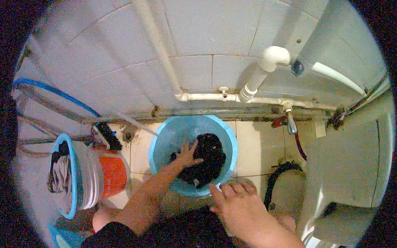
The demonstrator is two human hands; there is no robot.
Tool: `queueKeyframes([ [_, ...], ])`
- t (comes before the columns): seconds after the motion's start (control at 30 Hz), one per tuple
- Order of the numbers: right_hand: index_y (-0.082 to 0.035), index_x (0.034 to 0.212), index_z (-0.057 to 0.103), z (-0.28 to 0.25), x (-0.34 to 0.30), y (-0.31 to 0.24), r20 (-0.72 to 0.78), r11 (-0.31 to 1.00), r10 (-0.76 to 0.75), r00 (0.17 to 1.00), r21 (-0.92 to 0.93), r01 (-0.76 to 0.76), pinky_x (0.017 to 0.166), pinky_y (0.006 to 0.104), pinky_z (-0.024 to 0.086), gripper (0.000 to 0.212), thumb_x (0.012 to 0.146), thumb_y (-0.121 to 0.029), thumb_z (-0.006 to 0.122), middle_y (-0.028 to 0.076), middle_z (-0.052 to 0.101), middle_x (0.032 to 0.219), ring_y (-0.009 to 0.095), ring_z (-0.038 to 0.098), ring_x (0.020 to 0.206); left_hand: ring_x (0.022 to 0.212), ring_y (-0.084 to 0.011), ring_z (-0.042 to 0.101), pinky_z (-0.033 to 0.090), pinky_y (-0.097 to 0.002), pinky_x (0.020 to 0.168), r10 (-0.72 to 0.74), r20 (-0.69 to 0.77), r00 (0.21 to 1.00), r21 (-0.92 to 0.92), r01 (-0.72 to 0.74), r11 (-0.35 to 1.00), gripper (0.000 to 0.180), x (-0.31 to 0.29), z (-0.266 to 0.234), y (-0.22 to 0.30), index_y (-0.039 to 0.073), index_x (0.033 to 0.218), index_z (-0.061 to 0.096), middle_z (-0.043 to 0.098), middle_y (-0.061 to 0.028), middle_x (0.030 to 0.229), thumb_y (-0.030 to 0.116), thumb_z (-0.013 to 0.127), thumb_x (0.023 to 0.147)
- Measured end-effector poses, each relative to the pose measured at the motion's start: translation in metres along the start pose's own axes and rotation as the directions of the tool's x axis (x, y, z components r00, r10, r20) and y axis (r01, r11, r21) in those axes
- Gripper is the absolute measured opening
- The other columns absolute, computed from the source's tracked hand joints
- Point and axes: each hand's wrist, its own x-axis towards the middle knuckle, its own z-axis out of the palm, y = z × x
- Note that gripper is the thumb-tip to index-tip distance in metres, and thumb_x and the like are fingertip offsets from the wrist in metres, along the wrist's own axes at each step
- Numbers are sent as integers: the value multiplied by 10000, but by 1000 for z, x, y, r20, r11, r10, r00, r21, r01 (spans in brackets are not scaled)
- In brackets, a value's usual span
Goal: The person hand-washes several pieces of clothing in a blue basin filled with water. They scrub and rinse a black garment, then a grey garment, and finally a dark red garment, transferring each item to a separate bucket after washing.
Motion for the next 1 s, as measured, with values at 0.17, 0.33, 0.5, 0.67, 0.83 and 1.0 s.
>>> queueKeyframes([
  [0.17,-31,1176,513,-1,10,2,40,1000,-22,999,23,21,858,382,452,441,831,-299,571,128,577,1007,289,555,983,1039,-370,488,389,-528,866,59,-331,942,88,-32,996,500,10,45,-4,85,1135,497,511,-179,1127,376,628,751],
  [0.33,-27,1177,511,-8,11,-6,43,1000,-4,999,18,3,857,388,455,436,831,-286,572,128,581,992,287,556,977,1138,-386,482,386,-547,922,-435,-51,899,-157,423,892,711,37,40,-24,162,1333,393,497,-182,1266,483,635,747],
  [0.5,-26,1191,504,6,-6,-5,-38,999,-47,998,21,47,864,399,448,445,837,-290,561,126,579,1012,285,561,960,947,-331,583,454,-464,779,-297,-351,888,-249,217,944,437,-11,-52,-1,93,1049,563,607,-143,990,374,633,722],
  [0.67,-36,1205,499,-2,-11,-10,-61,999,-39,997,24,40,887,419,435,451,845,-303,542,119,582,998,284,570,960,931,-297,585,480,-451,712,296,-319,900,185,-247,951,333,-52,-62,12,121,1042,582,607,-111,952,327,594,780],
  [0.83,-50,1199,512,7,-6,-3,-64,1000,-17,998,7,18,876,417,444,436,839,-294,547,111,595,960,284,584,936,1183,-337,402,375,-513,930,287,59,956,159,-293,943,488,-59,-20,4,209,1269,461,452,-135,1230,374,564,821],
  [1.0,-52,1204,512,16,4,5,2,999,-5,1000,-52,5,877,426,442,451,842,-320,540,117,594,977,289,580,944,1350,-437,39,205,-670,978,-86,-169,982,14,90,996,805,-11,11,10,305,1431,166,57,-187,1481,578,555,782],
])
